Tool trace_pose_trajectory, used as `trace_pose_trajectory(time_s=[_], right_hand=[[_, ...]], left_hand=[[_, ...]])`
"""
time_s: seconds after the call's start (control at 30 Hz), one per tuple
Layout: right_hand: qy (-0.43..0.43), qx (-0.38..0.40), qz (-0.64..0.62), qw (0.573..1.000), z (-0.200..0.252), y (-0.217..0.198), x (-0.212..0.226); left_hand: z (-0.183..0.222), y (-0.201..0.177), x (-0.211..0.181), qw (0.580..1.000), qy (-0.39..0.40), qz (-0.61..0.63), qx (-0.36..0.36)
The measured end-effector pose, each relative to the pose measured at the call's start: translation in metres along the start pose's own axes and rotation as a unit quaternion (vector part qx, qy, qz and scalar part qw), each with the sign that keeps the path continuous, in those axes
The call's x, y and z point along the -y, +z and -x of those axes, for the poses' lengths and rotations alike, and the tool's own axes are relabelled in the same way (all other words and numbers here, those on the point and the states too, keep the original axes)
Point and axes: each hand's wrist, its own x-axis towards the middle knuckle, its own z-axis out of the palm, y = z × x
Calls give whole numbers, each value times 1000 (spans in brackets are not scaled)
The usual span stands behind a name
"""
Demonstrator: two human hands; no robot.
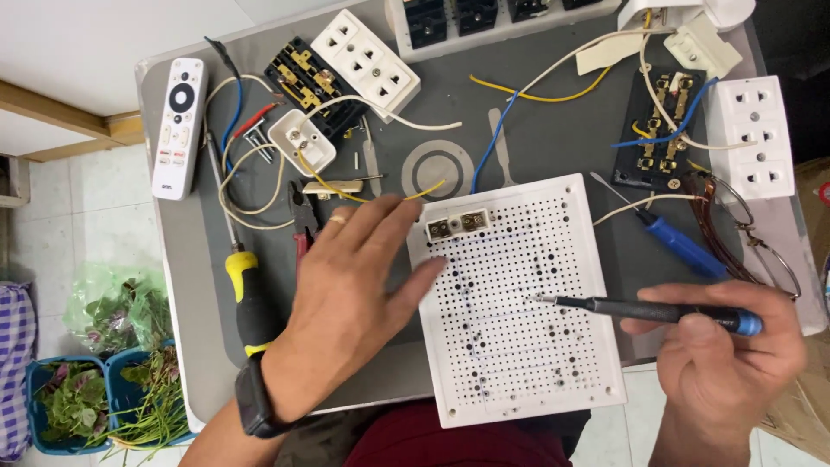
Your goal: Installing and securing electrical components and wires onto a perforated board using a screwdriver.
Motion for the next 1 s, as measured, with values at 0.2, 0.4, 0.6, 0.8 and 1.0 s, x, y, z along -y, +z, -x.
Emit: trace_pose_trajectory(time_s=[0.2, 0.4, 0.6, 0.8, 1.0], right_hand=[[41, 23, -65, 997, -2, -6, -10], [80, 105, -69, 989, -12, -6, -2], [50, 139, -8, 989, -15, 10, 15], [71, 155, 126, 977, -15, 16, 31], [-54, 195, 81, 976, -10, 9, 16]], left_hand=[[-6, 23, 13, 998, 44, 39, 38], [-6, 25, 15, 994, -42, 84, 50], [-10, 16, 9, 994, 53, 94, 28], [4, 26, 8, 989, 139, -42, -31], [13, 16, -2, 963, 237, -122, -42]])
